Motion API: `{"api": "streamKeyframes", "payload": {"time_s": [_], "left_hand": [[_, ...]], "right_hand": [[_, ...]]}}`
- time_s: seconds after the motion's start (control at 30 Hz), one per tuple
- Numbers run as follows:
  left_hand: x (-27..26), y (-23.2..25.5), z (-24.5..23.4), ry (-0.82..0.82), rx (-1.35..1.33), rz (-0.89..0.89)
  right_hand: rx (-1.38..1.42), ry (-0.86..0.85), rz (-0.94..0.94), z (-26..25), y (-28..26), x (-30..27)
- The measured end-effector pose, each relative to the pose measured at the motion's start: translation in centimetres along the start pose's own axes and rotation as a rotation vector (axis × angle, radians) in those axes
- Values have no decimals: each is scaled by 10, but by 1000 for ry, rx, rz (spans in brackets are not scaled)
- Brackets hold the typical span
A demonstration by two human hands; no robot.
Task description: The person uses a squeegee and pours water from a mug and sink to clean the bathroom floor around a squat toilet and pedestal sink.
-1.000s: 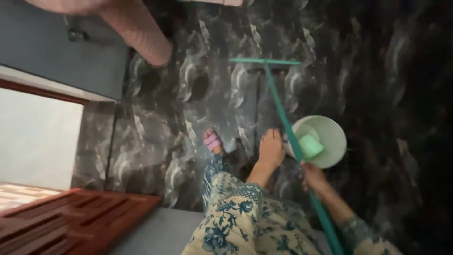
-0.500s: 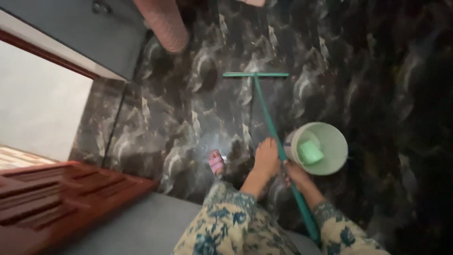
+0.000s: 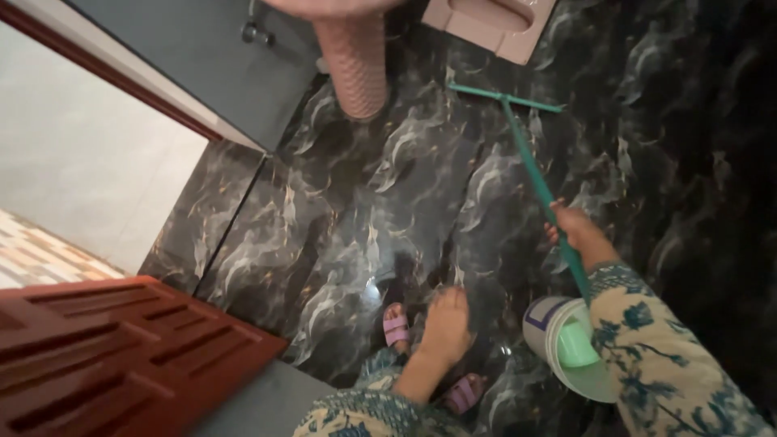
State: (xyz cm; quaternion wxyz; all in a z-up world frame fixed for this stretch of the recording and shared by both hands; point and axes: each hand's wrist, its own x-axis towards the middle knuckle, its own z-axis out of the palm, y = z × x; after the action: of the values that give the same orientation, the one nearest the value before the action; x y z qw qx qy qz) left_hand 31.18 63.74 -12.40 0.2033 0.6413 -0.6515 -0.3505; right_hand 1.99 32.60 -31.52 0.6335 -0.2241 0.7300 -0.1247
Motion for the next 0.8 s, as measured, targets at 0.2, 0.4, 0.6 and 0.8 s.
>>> {"api": "streamKeyframes", "payload": {"time_s": [0.2, 0.4, 0.6, 0.8], "left_hand": [[10, -18, 44, 205, 71, -14], [31, 29, 51, 208, -96, -147], [46, 63, 60, 582, -54, -138], [42, 60, 40, 693, -33, -184]], "right_hand": [[-626, 118, -114, -70, 24, -158], [-738, 95, 99, -146, 4, -219], [-1127, -68, -25, -106, -29, -226], [-1412, -315, -600, -25, -32, -166]]}}
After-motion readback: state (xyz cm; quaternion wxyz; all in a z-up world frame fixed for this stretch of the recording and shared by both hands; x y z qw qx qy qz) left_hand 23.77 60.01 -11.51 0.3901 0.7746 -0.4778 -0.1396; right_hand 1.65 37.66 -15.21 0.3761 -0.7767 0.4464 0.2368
